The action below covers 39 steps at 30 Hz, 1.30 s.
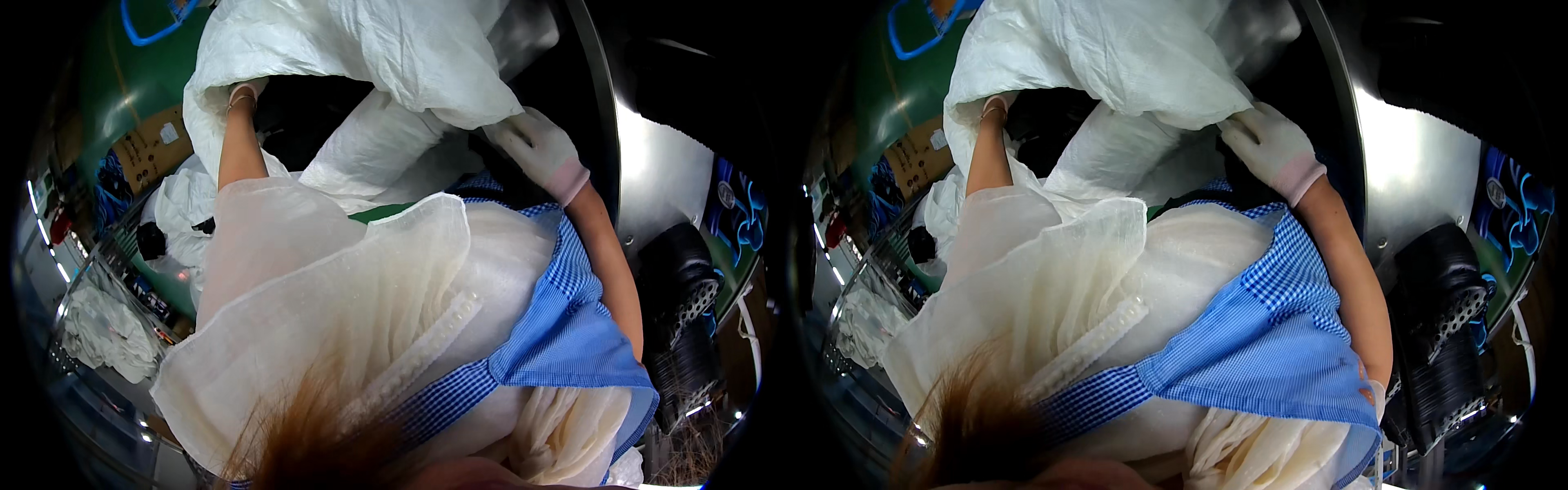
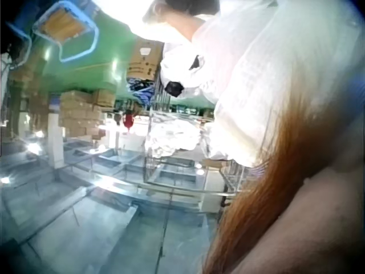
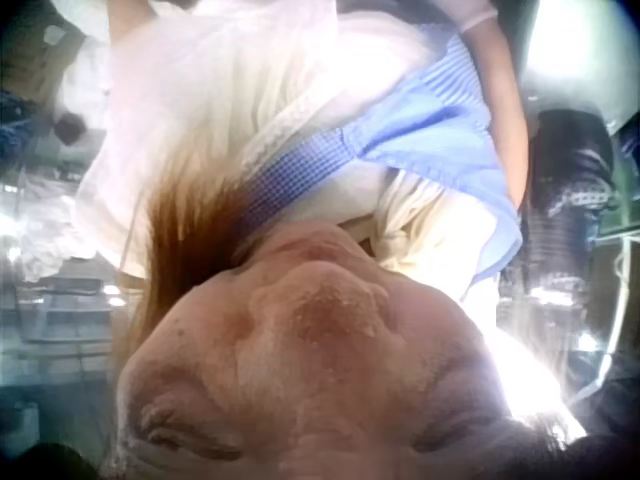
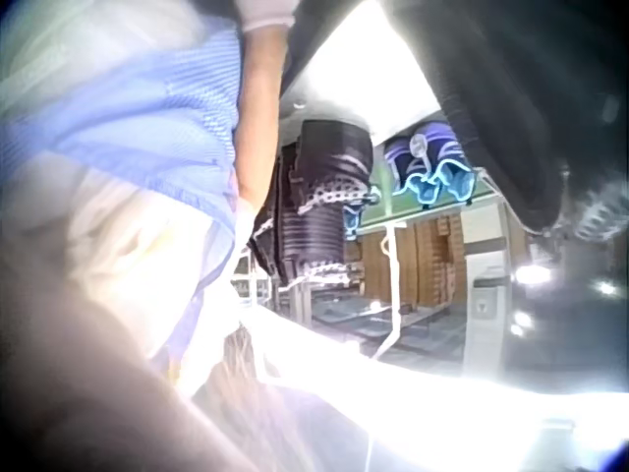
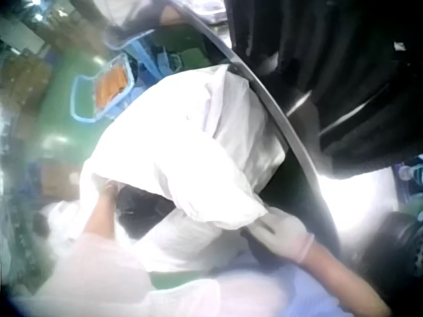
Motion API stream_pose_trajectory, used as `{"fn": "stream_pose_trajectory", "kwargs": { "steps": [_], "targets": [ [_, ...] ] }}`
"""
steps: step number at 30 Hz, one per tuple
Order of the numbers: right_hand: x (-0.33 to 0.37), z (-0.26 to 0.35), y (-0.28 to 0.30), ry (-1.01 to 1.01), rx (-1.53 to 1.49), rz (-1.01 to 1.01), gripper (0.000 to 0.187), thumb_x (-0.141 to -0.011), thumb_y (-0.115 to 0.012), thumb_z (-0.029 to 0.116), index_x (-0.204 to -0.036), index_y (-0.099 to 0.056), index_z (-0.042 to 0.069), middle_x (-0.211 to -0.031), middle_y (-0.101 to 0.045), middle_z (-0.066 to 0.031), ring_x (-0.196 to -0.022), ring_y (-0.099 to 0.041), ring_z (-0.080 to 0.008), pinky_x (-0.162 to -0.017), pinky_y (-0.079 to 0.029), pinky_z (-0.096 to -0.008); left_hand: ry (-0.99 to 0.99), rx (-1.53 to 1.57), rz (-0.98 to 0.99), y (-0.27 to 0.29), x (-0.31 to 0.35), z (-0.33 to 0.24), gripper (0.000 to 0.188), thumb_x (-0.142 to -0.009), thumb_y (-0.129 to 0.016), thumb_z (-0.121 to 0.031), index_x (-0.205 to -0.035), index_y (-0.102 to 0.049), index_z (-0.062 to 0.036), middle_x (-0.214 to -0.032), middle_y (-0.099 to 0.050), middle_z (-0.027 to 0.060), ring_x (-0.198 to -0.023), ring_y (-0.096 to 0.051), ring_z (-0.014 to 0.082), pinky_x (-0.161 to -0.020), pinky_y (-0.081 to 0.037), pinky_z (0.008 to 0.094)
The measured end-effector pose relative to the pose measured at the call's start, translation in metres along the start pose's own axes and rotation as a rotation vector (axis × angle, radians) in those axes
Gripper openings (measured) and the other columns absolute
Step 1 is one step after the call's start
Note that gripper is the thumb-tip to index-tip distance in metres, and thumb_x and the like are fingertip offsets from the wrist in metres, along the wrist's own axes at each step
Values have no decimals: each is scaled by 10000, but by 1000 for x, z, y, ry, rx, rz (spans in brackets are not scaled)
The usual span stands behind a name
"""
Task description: The person, wearing white gloves, matches black shoe soles with blue and black shoe uppers by picking up a sole, aligning it with an upper on the production line, and then placing both into a white bag.
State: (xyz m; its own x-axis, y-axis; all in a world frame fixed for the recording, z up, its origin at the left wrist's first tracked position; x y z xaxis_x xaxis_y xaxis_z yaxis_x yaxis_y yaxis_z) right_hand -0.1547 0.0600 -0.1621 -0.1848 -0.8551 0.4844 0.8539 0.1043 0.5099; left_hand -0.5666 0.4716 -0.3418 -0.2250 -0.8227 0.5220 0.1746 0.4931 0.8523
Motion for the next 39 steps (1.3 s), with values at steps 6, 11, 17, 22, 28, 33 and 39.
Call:
{"fn": "stream_pose_trajectory", "kwargs": {
  "steps": [6, 11, 17, 22, 28, 33, 39],
  "targets": [
    [-1, -3, 2, -13, -4, 18, 330, -884, -552, 319, -1101, -666, 99, -1070, -629, -159, -968, -609, -333, -866, -486, -380, 15, -18, -15, -3, -5, -7, 746, -832, -557, -582, -1395, -449, -105, -1451, -417, 94, -1352, -352, 272, -1103, -283, 350],
    [-2, -2, 0, -7, 13, 50, 308, -889, -549, 303, -1087, -670, 101, -1030, -632, -161, -945, -612, -331, -851, -491, -382, 16, -12, -29, -4, -6, -6, 720, -837, -564, -559, -1380, -465, -97, -1430, -439, 97, -1334, -374, 270, -1096, -293, 348],
    [-2, -6, -3, 39, 19, 20, 291, -885, -556, 296, -1064, -674, 99, -1005, -635, -152, -930, -615, -324, -836, -496, -380, 31, -13, -61, 8, 3, 10, 688, -844, -573, -532, -1362, -484, -88, -1405, -466, 99, -1311, -400, 266, -1086, -304, 346],
    [-3, -3, -2, 59, 24, 32, 280, -879, -567, 282, -1053, -676, 92, -973, -638, -140, -898, -620, -306, -811, -499, -375, 26, -16, -110, 28, 17, 21, 662, -850, -581, -509, -1348, -499, -80, -1384, -488, 102, -1292, -422, 264, -1079, -314, 344],
    [-3, 0, 1, 54, 0, 49, 276, -875, -570, 270, -1049, -675, 83, -923, -640, -129, -840, -625, -285, -778, -501, -370, -15, 1, -176, 69, 46, 27, 630, -857, -590, -482, -1330, -518, -71, -1359, -515, 104, -1270, -448, 260, -1070, -326, 341],
    [-3, -1, -1, 120, -11, 45, 267, -883, -564, 268, -1043, -672, 85, -902, -636, -128, -825, -624, -279, -770, -502, -367, -76, 94, -197, 101, 91, 25, 604, -863, -598, -459, -1315, -534, -63, -1338, -537, 107, -1251, -470, 258, -1062, -335, 339],
    [-3, 2, 3, 146, -19, -12, 261, -893, -561, 275, -1032, -670, 83, -918, -634, -130, -829, -622, -291, -763, -501, -371, -225, 380, -82, 149, 134, -6, 573, -870, -607, -431, -1298, -552, -54, -1313, -564, 109, -1228, -496, 254, -1053, -347, 337]
  ]
}}
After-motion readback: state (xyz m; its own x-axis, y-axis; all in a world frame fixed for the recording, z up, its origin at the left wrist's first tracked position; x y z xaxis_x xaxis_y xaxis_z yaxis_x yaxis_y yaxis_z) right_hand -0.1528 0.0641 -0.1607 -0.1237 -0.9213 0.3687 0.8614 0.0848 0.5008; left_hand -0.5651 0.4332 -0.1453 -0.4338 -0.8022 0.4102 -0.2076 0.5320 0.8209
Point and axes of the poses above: each hand's wrist, its own x-axis away from the middle knuckle, its own y-axis out of the back of the hand, z = x × y, the point moved 7 cm from there along -x, towards the middle knuckle
